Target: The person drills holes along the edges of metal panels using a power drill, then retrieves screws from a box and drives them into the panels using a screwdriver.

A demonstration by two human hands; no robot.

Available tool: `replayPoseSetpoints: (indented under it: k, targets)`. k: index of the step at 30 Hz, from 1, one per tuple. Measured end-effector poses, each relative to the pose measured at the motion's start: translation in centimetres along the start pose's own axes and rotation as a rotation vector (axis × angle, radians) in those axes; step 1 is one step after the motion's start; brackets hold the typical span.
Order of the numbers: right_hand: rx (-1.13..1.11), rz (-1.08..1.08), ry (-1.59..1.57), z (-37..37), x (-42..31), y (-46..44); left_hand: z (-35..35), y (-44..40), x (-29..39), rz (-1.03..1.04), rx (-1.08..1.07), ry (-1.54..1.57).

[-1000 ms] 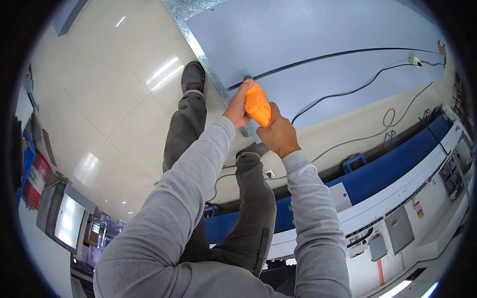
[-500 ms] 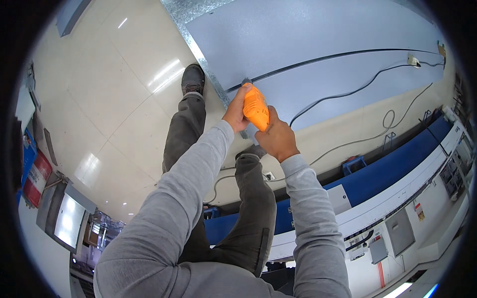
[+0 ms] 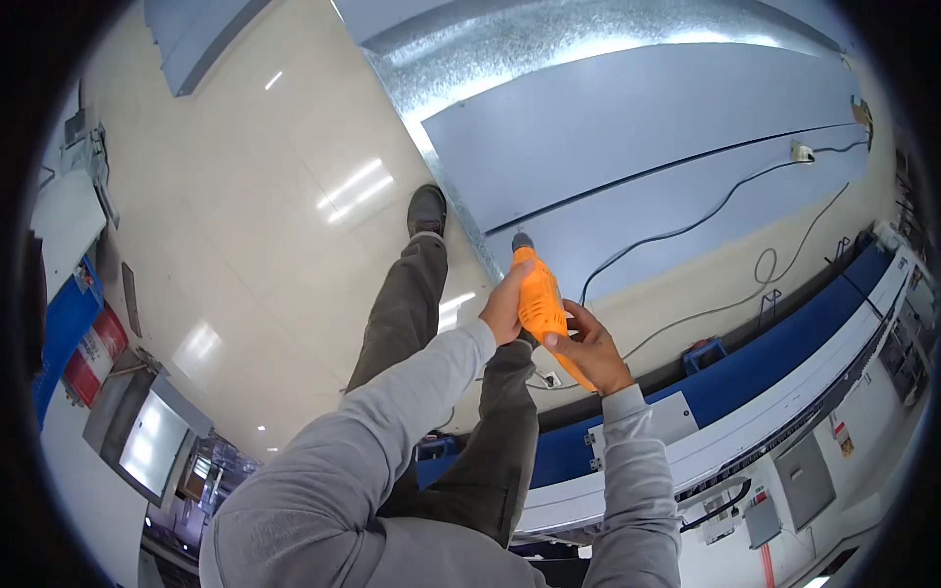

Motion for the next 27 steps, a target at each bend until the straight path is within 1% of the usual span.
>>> replayPoseSetpoints:
  k: [1, 4, 6, 7, 8, 11, 14, 15, 18, 20, 22, 26, 27]
  targets:
    - [0.105, -0.064, -0.031, 0.3, -0.3, 0.7, 0.6, 1.1, 0.7, 0.003, 0.018, 0.003]
    - [0.219, -0.148, 0.283, 3.5, -3.9, 2.8, 2.4, 3.3, 4.3, 0.072, -0.016, -0.031]
    - [0.298, -0.273, 0.75, 6.7, -7.4, 3.4, 2.4, 4.3, 6.9, 0.158, -0.007, -0.101]
    - [0.332, -0.24, 0.847, 7.1, -7.1, 2.5, 2.9, 4.5, 8.0, 0.171, -0.078, -0.109]
    - [0.368, -0.206, 0.938, 7.3, -6.5, 1.5, 2.6, 4.4, 8.9, 0.184, -0.078, -0.126]
    - [0.382, -0.18, 0.864, 8.9, -7.0, 0.2, 2.7, 5.6, 11.7, 0.179, -0.09, -0.185]
    - [0.435, -0.439, 0.885, 10.8, -9.9, 0.4, 3.5, 7.2, 14.0, 0.147, -0.012, -0.196]
    - [0.433, -0.459, 0.878, 11.4, -10.9, 0.5, 2.7, 6.9, 14.5, 0.155, -0.009, -0.219]
    - [0.434, -0.376, 0.845, 11.1, -11.8, -2.2, 3.1, 6.1, 16.6, 0.148, 0.015, -0.257]
    - [0.464, -0.361, 0.87, 10.2, -12.6, -4.2, 3.2, 4.7, 18.5, 0.16, 0.013, -0.319]
    - [0.492, -0.337, 0.897, 9.1, -13.6, -6.5, 3.2, 2.3, 20.5, 0.169, -0.009, -0.376]
    - [0.524, -0.356, 0.873, 6.9, -15.7, -11.6, 3.3, -2.7, 24.5, 0.158, -0.081, -0.389]
    - [0.518, -0.333, 0.853, 6.7, -16.2, -13.0, 2.6, -3.5, 25.5, 0.138, -0.048, -0.4]
Point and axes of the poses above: each hand's wrist, its own y-axis away from the middle knuckle, its own z-axis out of the palm, x = y × z, the point moved 10 cm from there along -y, towards the middle knuckle, and after that the axes turned 11 degrees about -x, right-handed, at the moved point
